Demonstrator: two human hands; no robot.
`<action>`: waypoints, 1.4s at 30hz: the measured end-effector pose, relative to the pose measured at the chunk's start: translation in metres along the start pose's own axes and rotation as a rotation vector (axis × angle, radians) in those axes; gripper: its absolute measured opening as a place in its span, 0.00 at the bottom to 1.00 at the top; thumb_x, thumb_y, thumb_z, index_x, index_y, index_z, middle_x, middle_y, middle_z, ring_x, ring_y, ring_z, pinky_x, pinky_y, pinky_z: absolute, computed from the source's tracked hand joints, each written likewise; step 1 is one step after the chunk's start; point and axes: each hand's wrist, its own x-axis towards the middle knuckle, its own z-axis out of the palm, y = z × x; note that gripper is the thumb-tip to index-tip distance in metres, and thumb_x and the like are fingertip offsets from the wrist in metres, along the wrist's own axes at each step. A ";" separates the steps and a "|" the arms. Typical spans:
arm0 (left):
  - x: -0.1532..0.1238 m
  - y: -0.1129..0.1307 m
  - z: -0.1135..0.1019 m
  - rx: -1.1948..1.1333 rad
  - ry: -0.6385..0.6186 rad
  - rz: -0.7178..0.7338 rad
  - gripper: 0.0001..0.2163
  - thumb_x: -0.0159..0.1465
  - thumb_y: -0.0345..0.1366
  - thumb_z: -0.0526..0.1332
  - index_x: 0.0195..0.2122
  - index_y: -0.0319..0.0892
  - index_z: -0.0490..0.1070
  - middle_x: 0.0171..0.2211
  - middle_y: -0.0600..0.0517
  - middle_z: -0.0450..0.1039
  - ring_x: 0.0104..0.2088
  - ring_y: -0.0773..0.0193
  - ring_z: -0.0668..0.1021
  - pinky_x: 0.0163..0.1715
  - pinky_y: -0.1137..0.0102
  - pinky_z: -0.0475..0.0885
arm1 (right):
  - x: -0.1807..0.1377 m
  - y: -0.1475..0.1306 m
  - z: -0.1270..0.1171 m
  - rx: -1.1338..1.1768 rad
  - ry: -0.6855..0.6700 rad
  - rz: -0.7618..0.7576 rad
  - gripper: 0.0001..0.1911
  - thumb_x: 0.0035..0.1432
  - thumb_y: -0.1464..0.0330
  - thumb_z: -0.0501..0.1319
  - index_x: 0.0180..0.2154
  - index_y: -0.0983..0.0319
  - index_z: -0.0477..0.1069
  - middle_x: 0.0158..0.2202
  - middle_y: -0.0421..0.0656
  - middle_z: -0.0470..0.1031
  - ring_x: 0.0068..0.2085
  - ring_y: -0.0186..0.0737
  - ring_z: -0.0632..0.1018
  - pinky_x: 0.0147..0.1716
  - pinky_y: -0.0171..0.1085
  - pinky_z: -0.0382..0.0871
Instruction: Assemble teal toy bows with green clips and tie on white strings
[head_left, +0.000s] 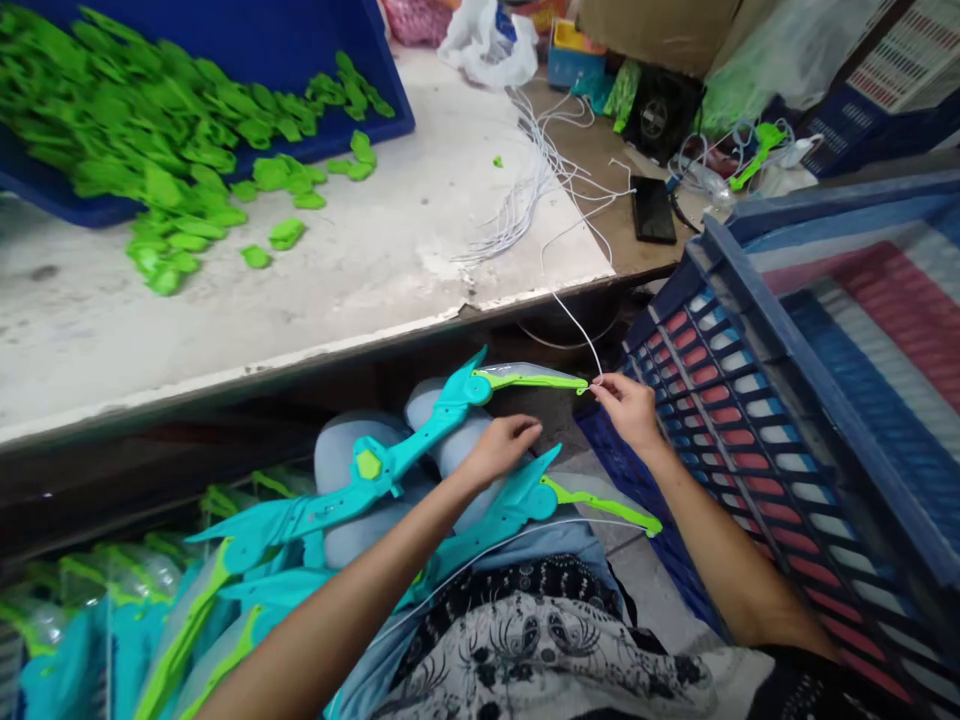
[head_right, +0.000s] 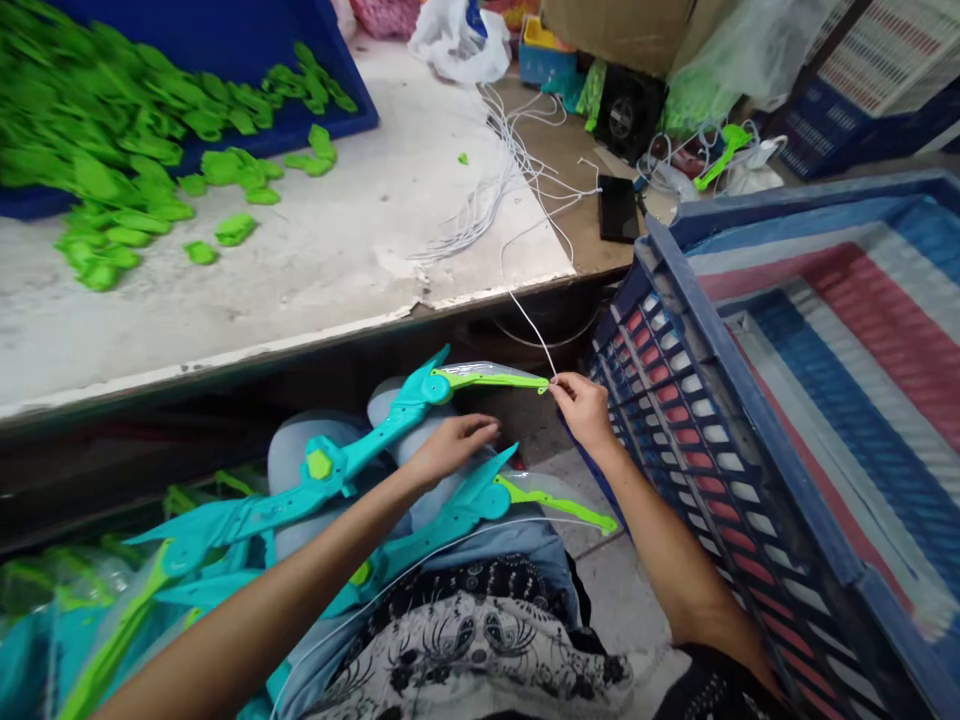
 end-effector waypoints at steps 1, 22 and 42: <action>0.011 0.002 0.005 -0.102 0.021 -0.037 0.10 0.60 0.36 0.59 0.40 0.39 0.76 0.38 0.46 0.79 0.38 0.59 0.78 0.38 0.67 0.72 | 0.000 0.001 0.000 -0.042 -0.004 -0.030 0.08 0.55 0.64 0.60 0.31 0.61 0.76 0.30 0.43 0.79 0.30 0.38 0.78 0.33 0.36 0.71; 0.030 0.005 0.002 -0.601 0.005 -0.129 0.05 0.56 0.28 0.62 0.22 0.38 0.71 0.24 0.49 0.77 0.24 0.67 0.77 0.23 0.75 0.71 | 0.003 0.020 0.009 -0.252 -0.170 -0.316 0.21 0.61 0.66 0.59 0.56 0.60 0.65 0.42 0.47 0.76 0.45 0.45 0.75 0.45 0.43 0.72; -0.183 -0.054 -0.094 -1.190 1.032 0.124 0.21 0.36 0.38 0.77 0.31 0.43 0.74 0.21 0.56 0.76 0.28 0.63 0.79 0.35 0.68 0.74 | -0.009 -0.092 0.098 -0.265 -0.291 -0.764 0.14 0.62 0.66 0.57 0.49 0.60 0.71 0.44 0.49 0.75 0.48 0.48 0.72 0.50 0.48 0.67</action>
